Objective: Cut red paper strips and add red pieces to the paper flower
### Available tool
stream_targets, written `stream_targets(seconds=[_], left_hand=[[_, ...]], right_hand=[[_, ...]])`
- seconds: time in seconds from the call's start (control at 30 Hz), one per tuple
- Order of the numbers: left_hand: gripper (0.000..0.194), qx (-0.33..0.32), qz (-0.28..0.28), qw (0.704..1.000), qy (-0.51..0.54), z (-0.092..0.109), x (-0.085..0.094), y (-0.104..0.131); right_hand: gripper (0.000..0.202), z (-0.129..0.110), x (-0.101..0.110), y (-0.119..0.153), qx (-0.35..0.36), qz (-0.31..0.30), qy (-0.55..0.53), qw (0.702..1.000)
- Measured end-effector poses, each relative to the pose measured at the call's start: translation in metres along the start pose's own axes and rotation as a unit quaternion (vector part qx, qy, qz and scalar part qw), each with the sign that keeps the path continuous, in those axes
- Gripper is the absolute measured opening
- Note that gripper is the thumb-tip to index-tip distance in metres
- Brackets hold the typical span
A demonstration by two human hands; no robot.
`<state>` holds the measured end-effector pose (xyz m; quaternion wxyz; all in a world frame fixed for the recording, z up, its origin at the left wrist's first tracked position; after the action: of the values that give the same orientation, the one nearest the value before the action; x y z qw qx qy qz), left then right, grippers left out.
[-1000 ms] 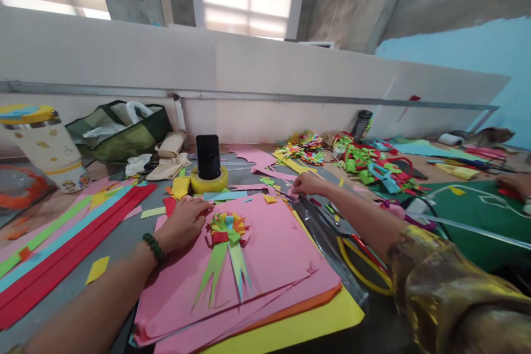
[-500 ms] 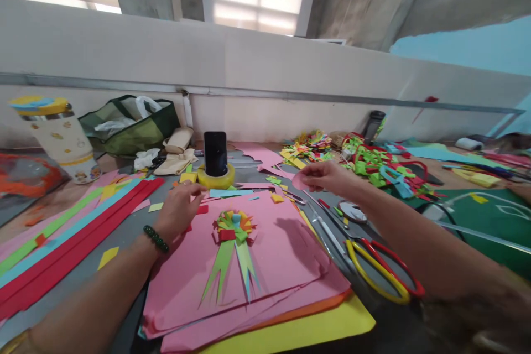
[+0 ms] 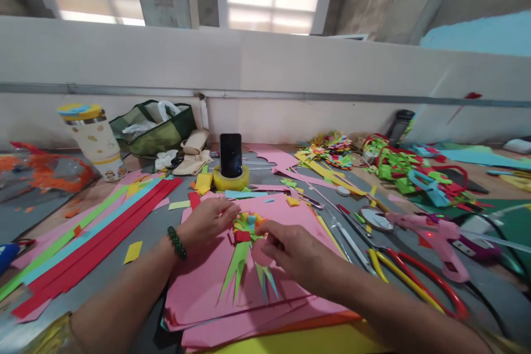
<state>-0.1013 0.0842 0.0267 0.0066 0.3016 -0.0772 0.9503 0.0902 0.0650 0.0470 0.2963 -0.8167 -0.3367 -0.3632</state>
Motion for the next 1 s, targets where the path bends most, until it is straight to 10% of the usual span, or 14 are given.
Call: stream_targets(seconds=[0.4, 0.67, 0.83, 1.0], left_hand=[[0.023, -0.013, -0.127, 0.99, 0.056, 0.028, -0.022, 0.025], [0.023, 0.057, -0.072, 0.981, 0.168, 0.014, -0.013, 0.015], [0.024, 0.118, -0.02, 0.955, 0.271, 0.004, -0.005, 0.008], [0.02, 0.146, -0.119, 0.909, 0.372, 0.008, -0.018, 0.013]], right_hand=[[0.033, 0.006, -0.01, 0.003, 0.062, 0.155, -0.117, 0.979], [0.029, 0.014, -0.008, 0.009, 0.089, 0.171, -0.056, 0.98], [0.021, 0.02, 0.005, 0.012, 0.093, 0.248, -0.036, 0.964], [0.024, 0.018, 0.006, 0.011, 0.151, 0.264, -0.007, 0.953]])
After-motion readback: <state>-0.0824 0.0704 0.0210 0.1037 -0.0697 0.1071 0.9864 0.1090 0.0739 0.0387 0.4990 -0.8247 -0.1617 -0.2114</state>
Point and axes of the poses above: each hand's wrist, its own y-axis away from the middle knuckle, its own x-axis out of the back of the hand, z = x × y, the point moved 3 cm from there along -y, towards the middle knuckle, and after that the axes turned 14 degrees about x, right-handed, at the moved point
